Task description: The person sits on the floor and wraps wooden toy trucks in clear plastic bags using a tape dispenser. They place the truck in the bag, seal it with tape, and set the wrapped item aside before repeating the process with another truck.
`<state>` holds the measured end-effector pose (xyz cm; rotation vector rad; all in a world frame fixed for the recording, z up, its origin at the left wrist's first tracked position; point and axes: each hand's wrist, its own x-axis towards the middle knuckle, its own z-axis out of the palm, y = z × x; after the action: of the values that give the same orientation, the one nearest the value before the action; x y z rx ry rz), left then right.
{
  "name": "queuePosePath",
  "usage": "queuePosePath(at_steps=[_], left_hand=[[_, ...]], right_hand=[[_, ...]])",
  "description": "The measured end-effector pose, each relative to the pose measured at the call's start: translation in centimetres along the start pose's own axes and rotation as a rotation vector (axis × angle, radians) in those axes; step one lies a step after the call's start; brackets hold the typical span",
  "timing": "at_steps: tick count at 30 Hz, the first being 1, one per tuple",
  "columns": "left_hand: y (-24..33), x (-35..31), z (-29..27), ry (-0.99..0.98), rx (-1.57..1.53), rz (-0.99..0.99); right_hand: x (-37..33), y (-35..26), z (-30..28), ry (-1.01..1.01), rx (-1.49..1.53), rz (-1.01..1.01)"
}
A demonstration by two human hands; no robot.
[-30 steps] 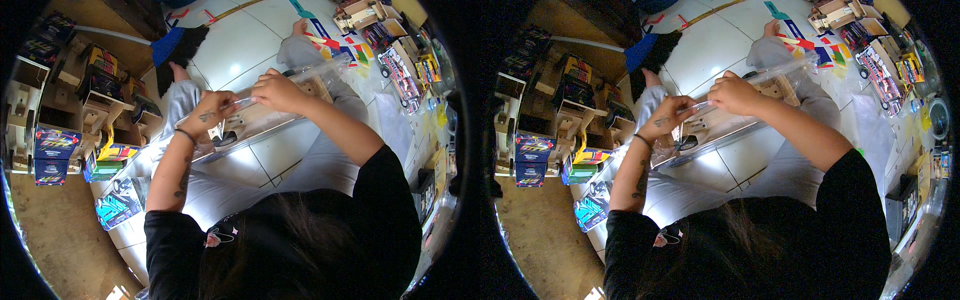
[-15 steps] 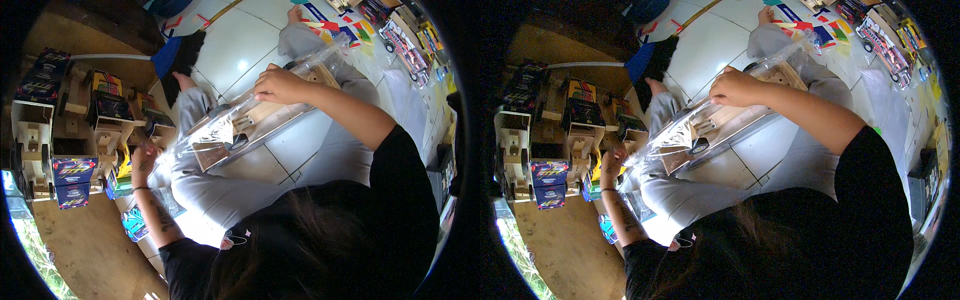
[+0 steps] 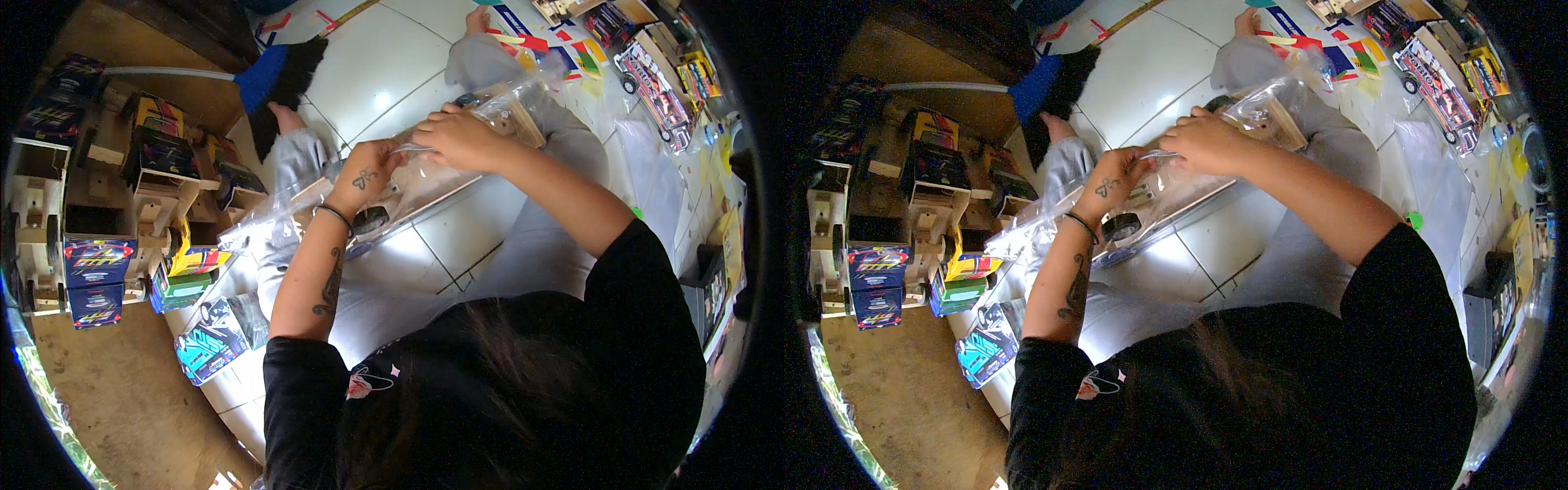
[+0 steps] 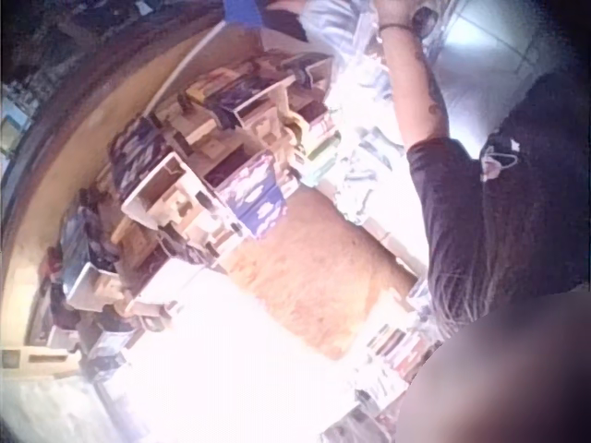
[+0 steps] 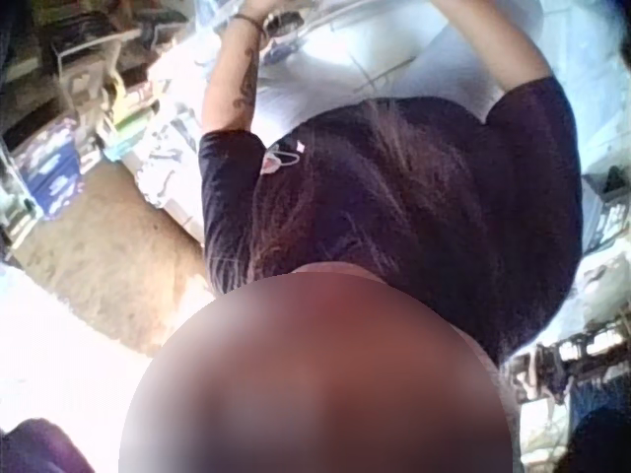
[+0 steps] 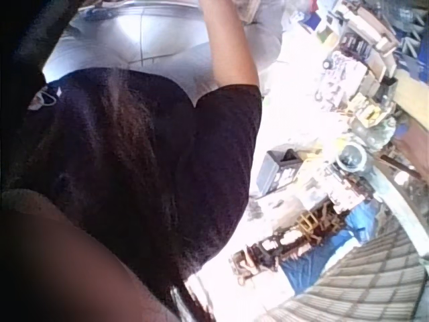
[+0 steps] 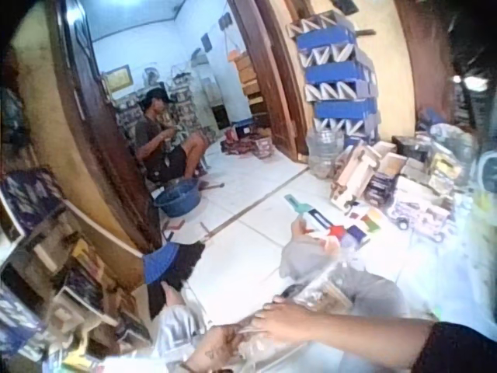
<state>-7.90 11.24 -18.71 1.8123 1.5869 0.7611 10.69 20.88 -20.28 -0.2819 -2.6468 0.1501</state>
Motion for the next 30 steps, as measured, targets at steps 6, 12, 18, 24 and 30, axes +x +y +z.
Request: queuePosePath(at_steps=[6,12,18,24,30], left_hand=[[-1.1,0.0,4.9,0.214,0.742,0.105],[-0.3,1.1,4.1,-0.193,0.900,-0.081],[0.0,1.3,2.7,-0.064,0.646,-0.108],[-1.0,2.9,3.2,0.074,0.664,-0.168],[-1.3,4.2,3.6,0.183,0.591,-0.265]], right_hand=[[-0.3,1.5,1.4,-0.255,0.132,0.244],[-1.2,1.8,-0.8,-0.186,0.198,0.229],[-18.9,3.1,-9.2,0.687,-0.199,0.698],[-43.7,0.5,-4.3,-0.326,-0.502,1.599],[-49.4,1.9,1.2,0.261,-0.104,2.149]])
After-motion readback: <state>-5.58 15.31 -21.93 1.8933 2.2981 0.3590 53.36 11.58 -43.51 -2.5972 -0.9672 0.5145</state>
